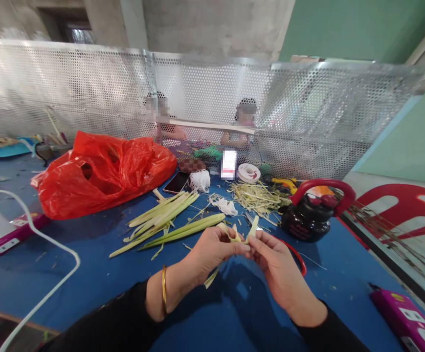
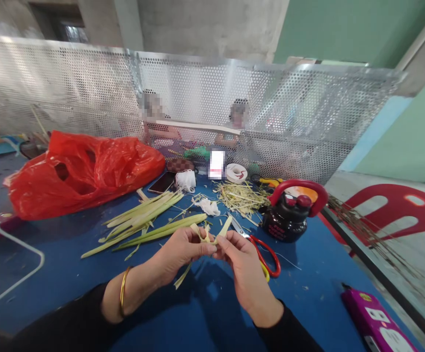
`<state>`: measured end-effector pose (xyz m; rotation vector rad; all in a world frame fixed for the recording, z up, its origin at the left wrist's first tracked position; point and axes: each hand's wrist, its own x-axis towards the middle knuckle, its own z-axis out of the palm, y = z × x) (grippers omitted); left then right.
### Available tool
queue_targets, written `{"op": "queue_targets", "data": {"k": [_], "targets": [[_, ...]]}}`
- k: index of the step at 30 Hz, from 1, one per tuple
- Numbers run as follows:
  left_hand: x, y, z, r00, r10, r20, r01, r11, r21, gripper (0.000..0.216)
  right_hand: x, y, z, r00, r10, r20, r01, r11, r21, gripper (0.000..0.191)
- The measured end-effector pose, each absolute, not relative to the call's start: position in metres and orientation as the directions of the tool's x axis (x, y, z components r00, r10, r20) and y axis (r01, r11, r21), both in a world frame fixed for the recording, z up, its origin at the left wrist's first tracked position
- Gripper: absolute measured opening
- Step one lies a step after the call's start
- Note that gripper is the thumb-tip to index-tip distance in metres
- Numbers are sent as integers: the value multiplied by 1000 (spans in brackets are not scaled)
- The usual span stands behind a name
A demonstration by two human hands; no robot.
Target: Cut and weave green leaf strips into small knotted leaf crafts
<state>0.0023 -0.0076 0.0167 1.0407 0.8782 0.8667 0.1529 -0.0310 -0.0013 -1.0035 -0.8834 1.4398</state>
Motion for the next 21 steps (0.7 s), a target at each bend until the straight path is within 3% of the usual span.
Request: {"op": "queue_targets", "data": {"k": [8, 15, 18, 21], "targets": [[1, -5, 17, 293, 940, -173, -95, 209, 973, 16, 152, -32, 1, 150, 989, -3, -272, 38, -961, 26], [0, -4, 15, 299, 944, -139, -241, 216, 946, 21, 153, -30, 0, 110, 993, -54, -255, -24, -967, 29], [0, -3, 16, 292, 939, -180, -190, 242, 952, 20, 160, -24, -3, 302, 951, -61, -224, 9, -974, 27], [-1, -5, 15, 394, 903, -171, -43, 204, 978, 14, 171, -19, 1, 535, 827, 175, 18, 195, -981, 40]]}}
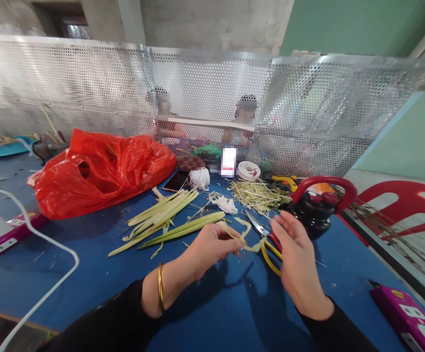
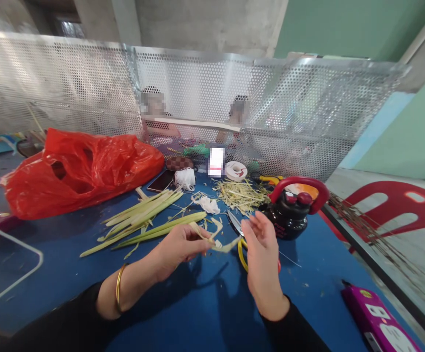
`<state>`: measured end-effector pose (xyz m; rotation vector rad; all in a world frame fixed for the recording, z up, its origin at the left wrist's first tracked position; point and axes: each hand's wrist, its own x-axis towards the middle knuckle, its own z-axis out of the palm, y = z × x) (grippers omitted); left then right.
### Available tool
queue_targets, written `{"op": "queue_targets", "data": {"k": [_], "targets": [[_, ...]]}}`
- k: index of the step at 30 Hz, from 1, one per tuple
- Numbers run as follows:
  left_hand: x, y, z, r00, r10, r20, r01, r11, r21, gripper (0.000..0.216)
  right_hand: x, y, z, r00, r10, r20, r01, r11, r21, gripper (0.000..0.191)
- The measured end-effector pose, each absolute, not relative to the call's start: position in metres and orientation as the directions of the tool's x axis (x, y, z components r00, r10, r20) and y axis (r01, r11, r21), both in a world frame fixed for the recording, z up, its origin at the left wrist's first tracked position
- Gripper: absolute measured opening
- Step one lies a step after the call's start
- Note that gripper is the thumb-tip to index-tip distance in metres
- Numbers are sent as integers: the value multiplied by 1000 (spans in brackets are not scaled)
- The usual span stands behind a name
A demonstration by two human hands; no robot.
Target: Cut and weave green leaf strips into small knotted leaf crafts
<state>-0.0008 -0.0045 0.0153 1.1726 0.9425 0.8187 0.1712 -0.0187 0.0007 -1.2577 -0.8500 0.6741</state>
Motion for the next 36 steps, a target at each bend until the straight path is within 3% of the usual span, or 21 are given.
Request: {"op": "queue_targets", "data": {"k": [1, 3, 5, 7, 9, 14, 23, 29, 36], "targets": [[-1, -5, 14, 448, 878, -169, -6, 192, 981, 12, 174, -18, 3, 482, 828, 287, 168, 235, -957, 37], [0, -7, 12, 553, 818, -160, 32, 171, 985, 9, 176, -19, 8, 180, 904, 388, 398, 294, -869, 22], [2, -9, 9, 638, 755, -149, 52, 151, 987, 8, 173, -22, 10, -118, 955, 272, 466, 295, -834, 23], [3, -11, 7, 687, 711, -149, 81, 129, 988, 9, 167, -26, 10, -245, 962, 124, 446, 225, -866, 27], [3, -13, 5, 704, 689, -173, 105, 140, 985, 9, 161, -28, 9, -231, 970, 81, 387, 168, -907, 21], [3, -15, 1, 737, 644, -207, 113, 185, 976, 8, 156, -29, 6, -106, 985, 134, 261, 158, -952, 19], [3, -18, 12, 757, 614, -225, 93, 240, 966, 8, 150, -34, 7, -24, 946, 322, 363, 309, -879, 21], [1, -19, 16, 750, 611, -255, 112, 262, 958, 37, 151, -34, 8, -9, 992, 126, 274, 123, -954, 23], [1, -23, 13, 816, 512, -268, 140, 275, 951, 34, 151, -32, 12, -116, 991, 63, 50, 69, -996, 25]]}}
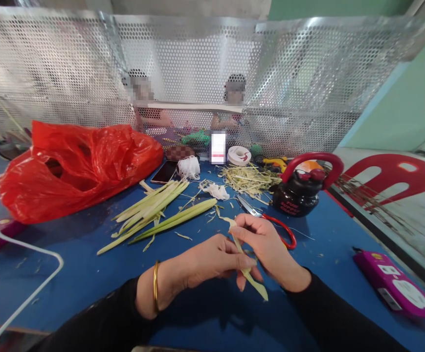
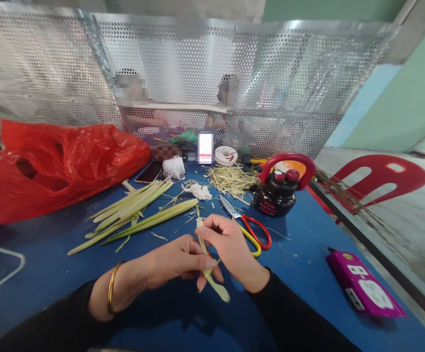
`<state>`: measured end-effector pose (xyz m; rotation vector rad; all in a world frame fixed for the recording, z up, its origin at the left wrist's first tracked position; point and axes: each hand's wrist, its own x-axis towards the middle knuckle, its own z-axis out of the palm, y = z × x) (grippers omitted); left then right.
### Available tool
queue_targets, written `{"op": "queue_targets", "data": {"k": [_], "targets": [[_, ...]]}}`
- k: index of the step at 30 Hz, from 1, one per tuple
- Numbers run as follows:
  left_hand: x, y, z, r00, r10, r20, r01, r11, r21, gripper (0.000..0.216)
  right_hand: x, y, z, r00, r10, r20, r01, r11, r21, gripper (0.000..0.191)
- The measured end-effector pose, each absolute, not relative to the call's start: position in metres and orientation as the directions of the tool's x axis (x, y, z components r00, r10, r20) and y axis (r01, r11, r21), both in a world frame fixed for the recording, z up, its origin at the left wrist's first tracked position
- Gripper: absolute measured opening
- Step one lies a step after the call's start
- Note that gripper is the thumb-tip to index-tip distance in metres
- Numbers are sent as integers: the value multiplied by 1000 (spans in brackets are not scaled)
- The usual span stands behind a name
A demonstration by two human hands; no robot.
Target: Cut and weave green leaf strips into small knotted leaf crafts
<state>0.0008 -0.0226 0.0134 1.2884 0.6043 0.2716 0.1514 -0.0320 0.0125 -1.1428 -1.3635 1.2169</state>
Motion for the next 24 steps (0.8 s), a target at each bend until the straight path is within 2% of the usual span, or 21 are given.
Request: {"op": "queue_targets", "data": {"k": [4, 11, 16, 19, 21, 24], "targets": [[2, -26, 14, 827, 489, -276, 148, 285, 947, 32, 149, -33, 10, -84, 993, 80, 44, 84, -995, 25], [3, -29, 14, 809, 503, -303, 132, 348, 928, 33, 148, -32, 2, 51, 970, 239, 233, 221, -947, 22], [3, -24, 14, 729, 620, -290, 72, 352, 933, 40, 163, -23, 2, 152, 956, 250, 278, 201, -939, 22], [2, -19, 18, 629, 731, -265, 24, 322, 946, 48, 175, -18, 6, 235, 941, 243, 329, 158, -931, 36], [1, -16, 20, 587, 774, -238, -5, 298, 955, 49, 178, -18, 11, 158, 975, 154, 339, 92, -936, 49], [-1, -13, 19, 582, 787, -207, -25, 272, 962, 45, 173, -21, 14, -98, 994, -47, 164, -30, -986, 52]]}}
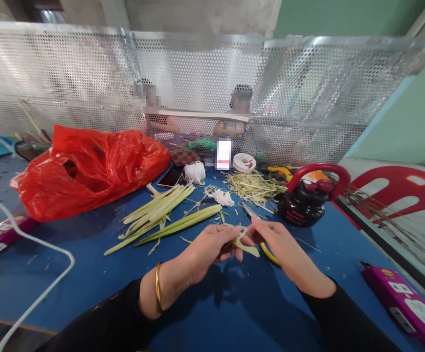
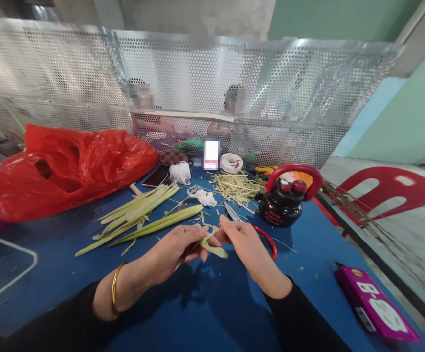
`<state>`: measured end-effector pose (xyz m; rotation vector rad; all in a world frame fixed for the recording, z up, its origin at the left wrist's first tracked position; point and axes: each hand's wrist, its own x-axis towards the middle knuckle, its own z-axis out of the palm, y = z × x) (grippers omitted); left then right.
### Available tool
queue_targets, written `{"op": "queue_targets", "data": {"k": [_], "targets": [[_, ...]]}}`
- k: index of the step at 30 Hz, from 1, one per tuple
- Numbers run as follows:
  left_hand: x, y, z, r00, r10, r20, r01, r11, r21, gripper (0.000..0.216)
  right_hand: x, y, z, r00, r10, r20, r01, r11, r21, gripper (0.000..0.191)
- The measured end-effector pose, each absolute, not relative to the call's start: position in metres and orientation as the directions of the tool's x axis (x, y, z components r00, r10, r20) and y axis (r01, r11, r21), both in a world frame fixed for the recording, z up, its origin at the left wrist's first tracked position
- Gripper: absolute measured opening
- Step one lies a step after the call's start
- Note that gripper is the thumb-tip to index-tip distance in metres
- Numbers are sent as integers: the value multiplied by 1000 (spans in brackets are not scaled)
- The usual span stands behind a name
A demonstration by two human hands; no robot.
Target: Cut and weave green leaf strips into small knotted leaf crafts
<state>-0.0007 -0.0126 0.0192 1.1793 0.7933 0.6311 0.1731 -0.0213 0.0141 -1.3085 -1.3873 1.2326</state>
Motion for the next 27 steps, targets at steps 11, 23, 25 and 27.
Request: {"op": "queue_targets", "data": {"k": [11, 23, 25, 27], "targets": [[3, -16, 13, 606, 758, -241, 34, 279, 960, 33, 159, -28, 6, 54, 995, -78, -129, -71, -989, 31], [2, -9, 12, 473, 847, -245, 5, 275, 961, 37, 166, -27, 11, -195, 978, 74, 194, 112, -975, 33], [0, -8, 12, 437, 864, -251, 11, 273, 962, 34, 168, -29, 12, -153, 973, 172, 419, 222, -881, 30], [-1, -7, 13, 422, 867, -264, 26, 279, 960, 33, 170, -30, 13, -111, 961, 252, 536, 272, -799, 27]]}}
